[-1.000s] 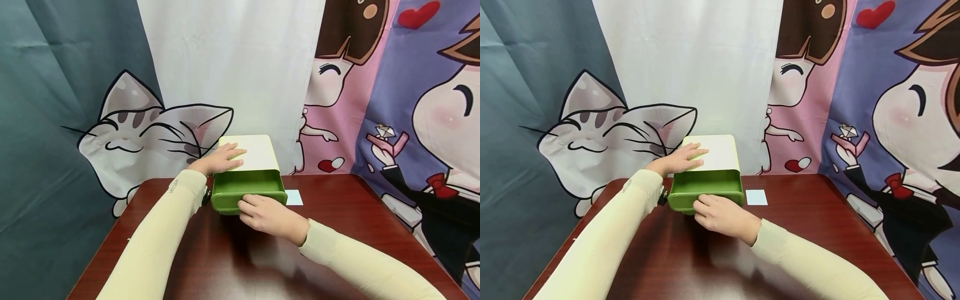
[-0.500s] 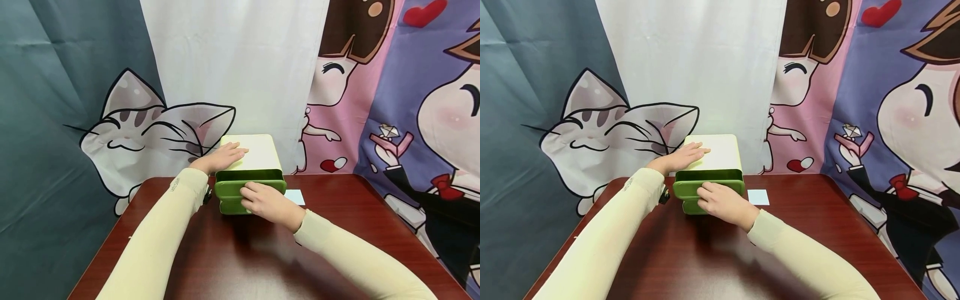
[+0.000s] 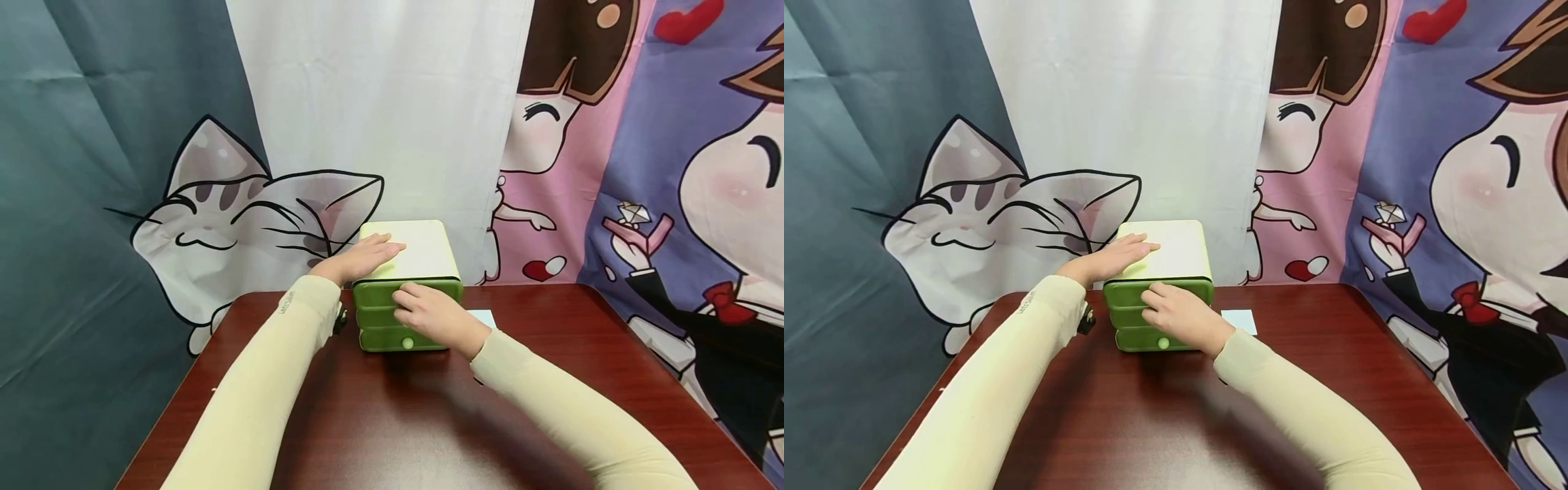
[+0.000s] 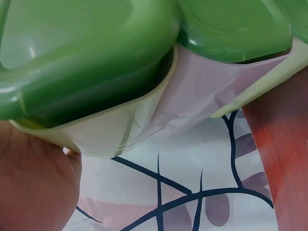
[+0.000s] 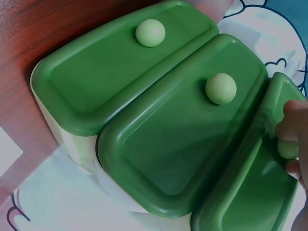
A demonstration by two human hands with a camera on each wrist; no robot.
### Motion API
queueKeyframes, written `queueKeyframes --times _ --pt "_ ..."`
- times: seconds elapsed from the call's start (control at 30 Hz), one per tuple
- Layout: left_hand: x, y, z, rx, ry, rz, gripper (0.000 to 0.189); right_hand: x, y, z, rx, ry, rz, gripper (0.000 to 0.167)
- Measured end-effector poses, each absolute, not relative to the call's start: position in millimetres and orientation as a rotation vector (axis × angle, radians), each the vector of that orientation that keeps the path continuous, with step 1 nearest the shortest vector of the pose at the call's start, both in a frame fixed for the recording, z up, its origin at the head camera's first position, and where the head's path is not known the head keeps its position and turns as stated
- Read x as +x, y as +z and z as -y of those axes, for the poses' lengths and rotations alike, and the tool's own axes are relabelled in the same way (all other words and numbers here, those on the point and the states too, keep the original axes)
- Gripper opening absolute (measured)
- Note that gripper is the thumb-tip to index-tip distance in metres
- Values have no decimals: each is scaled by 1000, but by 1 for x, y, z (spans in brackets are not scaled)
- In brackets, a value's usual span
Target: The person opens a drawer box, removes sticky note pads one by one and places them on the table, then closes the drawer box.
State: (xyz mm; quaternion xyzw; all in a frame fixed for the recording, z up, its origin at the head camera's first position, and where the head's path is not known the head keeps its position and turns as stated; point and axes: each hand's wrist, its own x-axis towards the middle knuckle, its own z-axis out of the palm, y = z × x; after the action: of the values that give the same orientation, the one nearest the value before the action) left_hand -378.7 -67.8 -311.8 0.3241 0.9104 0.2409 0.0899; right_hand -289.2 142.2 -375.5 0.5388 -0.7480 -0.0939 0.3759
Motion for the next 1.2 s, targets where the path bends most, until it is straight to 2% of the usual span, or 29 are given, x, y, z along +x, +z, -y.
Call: queueKeyframes --times 0.33,0.73,1.03,1.2 --pt "-380 -312 66 963 708 -2699 63 -294 -377 -142 1345 -241 1966 18" --pt "-380 -312 63 1036 691 -2728 57 -299 -377 -141 1327 -228 1977 14" --pt "-377 -309 62 1021 679 -2761 60 -303 -377 -143 1329 -205 1938 12" --pt "-378 -312 61 1046 597 -2812 70 -303 -381 -143 1311 -192 1935 9"
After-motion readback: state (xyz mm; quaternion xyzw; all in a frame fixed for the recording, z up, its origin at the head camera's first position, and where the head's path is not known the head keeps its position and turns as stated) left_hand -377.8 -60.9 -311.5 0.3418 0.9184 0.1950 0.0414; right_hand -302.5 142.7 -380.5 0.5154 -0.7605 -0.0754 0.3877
